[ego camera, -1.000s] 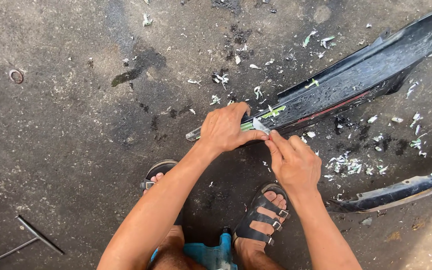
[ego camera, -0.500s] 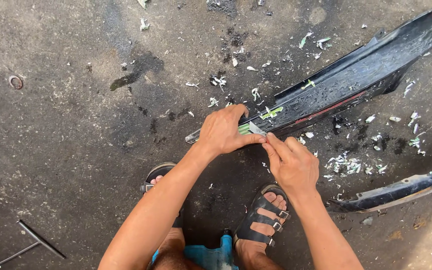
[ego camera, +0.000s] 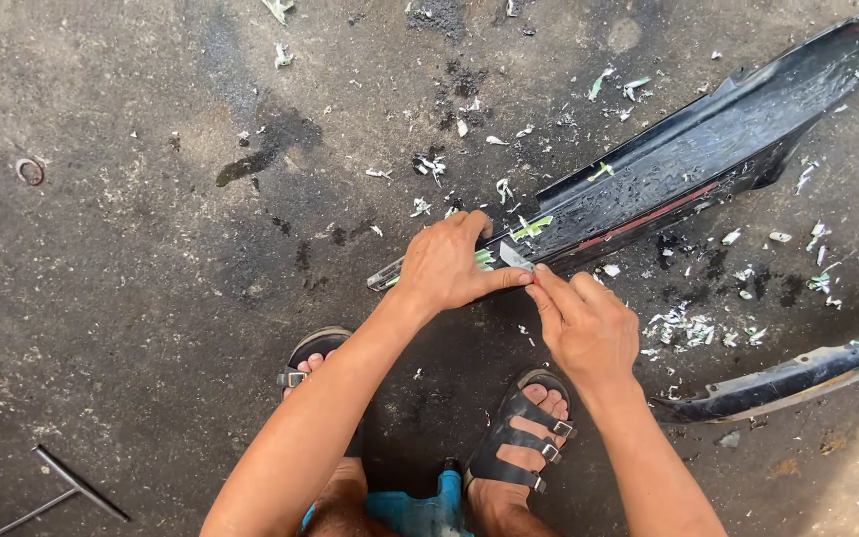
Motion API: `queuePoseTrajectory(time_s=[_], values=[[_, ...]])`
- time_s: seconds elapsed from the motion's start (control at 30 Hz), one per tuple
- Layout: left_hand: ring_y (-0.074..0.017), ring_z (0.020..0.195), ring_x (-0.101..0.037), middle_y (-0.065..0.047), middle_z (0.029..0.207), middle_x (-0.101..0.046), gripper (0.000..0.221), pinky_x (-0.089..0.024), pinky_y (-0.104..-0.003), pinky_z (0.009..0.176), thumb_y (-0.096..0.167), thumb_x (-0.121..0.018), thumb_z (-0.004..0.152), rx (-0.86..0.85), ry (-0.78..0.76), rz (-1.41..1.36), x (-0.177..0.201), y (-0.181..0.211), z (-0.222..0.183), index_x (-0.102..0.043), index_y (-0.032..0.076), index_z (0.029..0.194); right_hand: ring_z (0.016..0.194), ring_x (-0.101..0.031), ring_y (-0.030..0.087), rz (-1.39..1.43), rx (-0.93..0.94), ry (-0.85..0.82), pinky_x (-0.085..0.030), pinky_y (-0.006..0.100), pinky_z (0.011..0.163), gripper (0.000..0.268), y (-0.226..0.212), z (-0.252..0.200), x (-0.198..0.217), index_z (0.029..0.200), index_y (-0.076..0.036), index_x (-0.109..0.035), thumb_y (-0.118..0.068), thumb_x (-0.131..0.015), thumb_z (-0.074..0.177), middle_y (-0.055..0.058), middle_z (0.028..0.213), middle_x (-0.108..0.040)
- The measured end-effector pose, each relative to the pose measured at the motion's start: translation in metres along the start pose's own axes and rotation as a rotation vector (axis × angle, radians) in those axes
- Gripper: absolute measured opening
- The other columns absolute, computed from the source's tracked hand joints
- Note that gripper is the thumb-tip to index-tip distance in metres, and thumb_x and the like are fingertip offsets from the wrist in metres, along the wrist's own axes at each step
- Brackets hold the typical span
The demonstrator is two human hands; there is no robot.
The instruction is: Scraping a sticker off a motorcycle fairing using a small blade
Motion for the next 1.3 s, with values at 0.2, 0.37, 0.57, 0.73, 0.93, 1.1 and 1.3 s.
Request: queuePoseTrajectory(time_s=[0.2,0.37,0.57,0.73,0.93,1.1,1.3], values=[[-0.0365,0.095,-0.070,-0.015,0.097,-0.068,0.072,-0.057,-0.046,0.081,0.072,-0.074,0.073,-0.148,0.045,-0.017,-0.003,0.000,0.008,-0.072,0.004,0.098,0.059,-0.062,0.022,-0.045,0.076,-0.012,-0.053,0.033,0.056,0.018,-0.004,0.013,0.005,0.106,-0.029,-0.081,-0.041,-0.070,0.100,-0.002,0.065,-0.050],[-0.0325,0.088,-0.070,-0.011,0.089,-0.067,0.067,-0.057,-0.044,0.081,0.071,-0.067,0.081,-0.157,0.018,-0.033,-0.003,0.004,0.013,-0.074,0.006,0.092,0.057,-0.061,0.022,-0.086,0.070,-0.007,-0.052,0.032,0.054,0.019,-0.006,0.019,0.009,0.108,-0.025,-0.082,-0.038,-0.070,0.101,-0.001,0.066,-0.050],[-0.0304,0.081,-0.069,-0.009,0.080,-0.064,0.063,-0.056,-0.042,0.073,0.067,-0.067,0.082,-0.148,-0.004,-0.059,-0.008,0.003,0.013,-0.073,0.005,0.093,0.057,-0.060,0.023,-0.036,0.070,-0.041,-0.052,0.033,0.054,0.017,0.003,0.018,0.006,0.107,-0.028,-0.081,-0.038,-0.069,0.101,-0.001,0.066,-0.048],[-0.0261,0.073,-0.066,-0.006,0.072,-0.060,0.064,-0.055,-0.039,0.067,0.070,-0.066,0.081,-0.129,0.033,-0.024,-0.006,0.003,0.010,-0.072,0.007,0.085,0.056,-0.060,0.024,-0.020,0.076,-0.042,-0.052,0.034,0.053,0.017,0.003,0.020,0.007,0.106,-0.029,-0.081,-0.039,-0.069,0.100,-0.001,0.065,-0.048],[-0.0199,0.065,-0.062,0.000,0.064,-0.053,0.067,-0.052,-0.033,0.061,0.077,-0.063,0.080,-0.083,0.071,0.049,0.001,0.013,0.005,-0.068,0.010,0.072,0.057,-0.061,0.024,-0.026,0.029,-0.023,-0.051,0.035,0.052,0.017,0.004,0.016,0.009,0.108,-0.028,-0.082,-0.037,-0.069,0.100,0.000,0.066,-0.048],[-0.0195,0.062,-0.063,0.000,0.059,-0.052,0.070,-0.049,-0.031,0.055,0.081,-0.062,0.078,-0.031,0.082,0.100,0.004,0.021,0.008,-0.065,0.012,0.064,0.057,-0.061,0.025,-0.024,-0.025,-0.028,-0.051,0.036,0.051,0.018,0.008,0.014,0.012,0.108,-0.026,-0.082,-0.037,-0.070,0.101,0.000,0.067,-0.048],[-0.0173,0.054,-0.063,0.000,0.051,-0.051,0.070,-0.048,-0.030,0.049,0.078,-0.059,0.083,0.177,0.065,0.034,0.002,0.019,0.000,-0.063,0.014,0.055,0.060,-0.063,0.030,0.024,-0.174,-0.033,-0.050,0.038,0.052,0.021,0.013,0.022,0.015,0.112,-0.018,-0.083,-0.033,-0.072,0.103,0.005,0.068,-0.051]])
Point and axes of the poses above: each hand's wrist, its own z-axis towards the middle knuckle, its own x-axis out of the back of the hand, y = z × x, the point moved 6 cm from there along z, towards the middle knuckle
